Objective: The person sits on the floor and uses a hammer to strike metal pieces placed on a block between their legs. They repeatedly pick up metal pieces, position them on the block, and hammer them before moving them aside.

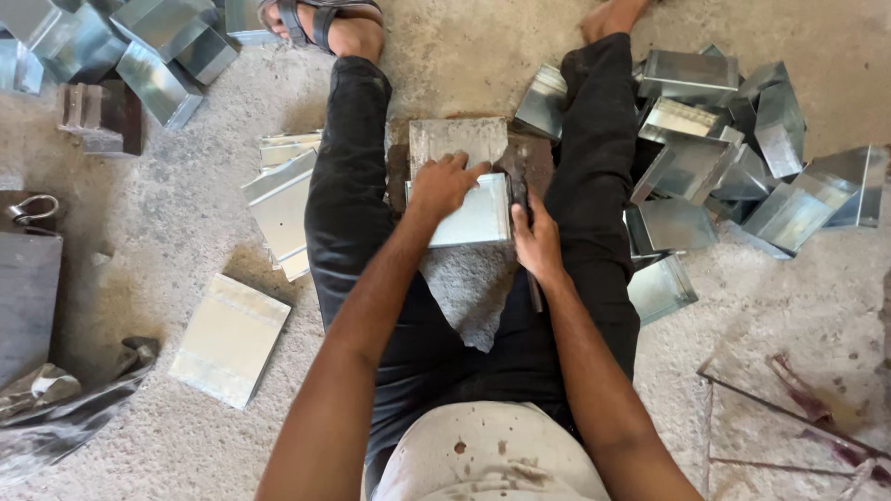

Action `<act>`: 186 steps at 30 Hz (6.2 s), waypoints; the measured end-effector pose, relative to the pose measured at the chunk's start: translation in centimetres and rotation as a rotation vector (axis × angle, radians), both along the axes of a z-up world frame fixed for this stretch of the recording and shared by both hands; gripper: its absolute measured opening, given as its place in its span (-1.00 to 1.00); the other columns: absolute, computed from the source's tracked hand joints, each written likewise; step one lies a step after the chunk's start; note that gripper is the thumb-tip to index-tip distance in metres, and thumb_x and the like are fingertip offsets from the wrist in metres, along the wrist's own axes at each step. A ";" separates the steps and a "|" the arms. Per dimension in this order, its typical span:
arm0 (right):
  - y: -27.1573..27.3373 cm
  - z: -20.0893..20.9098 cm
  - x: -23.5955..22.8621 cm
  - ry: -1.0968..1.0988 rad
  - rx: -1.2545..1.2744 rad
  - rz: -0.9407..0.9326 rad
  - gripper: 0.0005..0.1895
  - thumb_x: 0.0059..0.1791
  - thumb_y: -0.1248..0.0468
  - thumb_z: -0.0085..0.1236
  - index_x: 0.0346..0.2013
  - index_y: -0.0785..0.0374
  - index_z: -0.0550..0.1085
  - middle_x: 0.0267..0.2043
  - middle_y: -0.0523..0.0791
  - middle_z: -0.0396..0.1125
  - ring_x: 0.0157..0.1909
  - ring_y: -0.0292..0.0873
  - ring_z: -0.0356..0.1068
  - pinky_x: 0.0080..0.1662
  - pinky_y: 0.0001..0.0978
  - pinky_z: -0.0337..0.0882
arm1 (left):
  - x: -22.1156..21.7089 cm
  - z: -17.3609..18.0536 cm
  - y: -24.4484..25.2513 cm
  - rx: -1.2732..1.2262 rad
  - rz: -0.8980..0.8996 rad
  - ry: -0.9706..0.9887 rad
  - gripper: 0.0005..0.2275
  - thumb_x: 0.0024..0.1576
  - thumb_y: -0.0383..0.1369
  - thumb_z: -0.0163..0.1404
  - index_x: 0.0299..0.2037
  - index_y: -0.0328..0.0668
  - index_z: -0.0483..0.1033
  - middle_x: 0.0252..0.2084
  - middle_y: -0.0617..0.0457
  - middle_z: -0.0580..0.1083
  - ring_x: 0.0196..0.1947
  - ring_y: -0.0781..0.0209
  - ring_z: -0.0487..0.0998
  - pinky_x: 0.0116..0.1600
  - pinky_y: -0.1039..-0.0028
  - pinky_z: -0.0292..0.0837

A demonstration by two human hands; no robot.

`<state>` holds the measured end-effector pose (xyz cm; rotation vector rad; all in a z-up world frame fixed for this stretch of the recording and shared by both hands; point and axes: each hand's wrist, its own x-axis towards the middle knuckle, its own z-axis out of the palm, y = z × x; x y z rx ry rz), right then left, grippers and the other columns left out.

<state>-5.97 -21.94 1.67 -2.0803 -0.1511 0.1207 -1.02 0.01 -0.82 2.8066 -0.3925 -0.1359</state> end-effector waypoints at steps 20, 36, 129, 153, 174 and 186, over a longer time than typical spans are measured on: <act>-1.9 -0.5 -1.8 -0.192 -0.160 0.009 -0.44 0.14 0.17 0.01 0.41 0.29 0.25 0.08 0.28 0.39 0.12 0.30 0.43 0.02 -0.07 0.47 | 0.7 2.8 -0.4 -0.001 0.077 -0.172 -0.59 0.24 -0.43 -0.11 0.24 0.37 0.47 0.11 0.12 0.51 0.06 -0.06 0.51 0.09 -0.05 0.38; -0.5 16.0 -2.9 -0.374 0.158 0.046 -0.40 0.26 0.16 -0.16 0.54 0.34 0.03 -0.54 -0.24 0.25 -0.55 -0.42 0.23 -0.49 -0.53 0.25 | -1.2 5.7 -2.0 0.094 0.223 -0.456 -0.95 0.18 -0.38 -0.08 -0.30 -0.10 0.43 -0.36 0.03 0.48 -0.25 0.03 0.53 -0.08 0.06 0.36; -0.8 1.2 -4.1 -0.041 0.000 0.122 -0.44 0.18 0.22 0.06 0.47 0.08 0.16 -0.46 -0.18 0.35 -0.51 -0.34 0.34 -0.45 -0.47 0.33 | -2.1 3.3 -1.7 0.034 0.486 -0.501 -0.80 0.19 -0.32 0.00 -0.01 -0.07 0.51 0.02 -0.01 0.50 0.05 0.00 0.48 0.19 0.01 0.27; -1.1 10.9 -4.8 -0.517 0.348 0.012 -0.66 0.20 0.32 0.09 0.16 0.36 0.19 -0.19 -0.01 0.29 -0.30 -0.27 0.37 -0.31 -0.44 0.40 | -1.6 8.5 -1.7 -0.085 0.442 -0.101 -0.58 0.32 -0.12 -0.21 -0.37 -0.15 0.66 -0.39 -0.19 0.60 -0.35 -0.20 0.66 -0.10 0.03 0.51; -1.9 19.1 -7.9 -0.605 0.531 0.197 -0.61 0.19 0.38 0.04 0.30 0.04 0.26 -0.45 -0.19 0.35 -0.73 -0.44 0.16 -0.61 -0.55 0.20 | 0.5 -7.2 -4.6 -1.002 0.682 -0.985 -0.74 0.42 -0.39 -0.16 -0.20 -0.45 0.51 -0.33 -0.28 0.43 -0.34 -0.22 0.39 -0.18 0.10 0.32; 2.9 18.6 -3.7 -0.477 -0.170 0.440 -0.74 0.16 0.33 0.14 0.09 0.41 0.40 -0.03 0.00 0.42 -0.05 -0.11 0.48 -0.10 -0.39 0.45 | 0.6 -7.5 -4.5 -0.670 0.533 -1.210 -0.82 0.35 -0.59 -0.12 0.10 -0.53 0.42 -0.25 -0.24 0.44 -0.33 -0.16 0.39 -0.27 0.07 0.29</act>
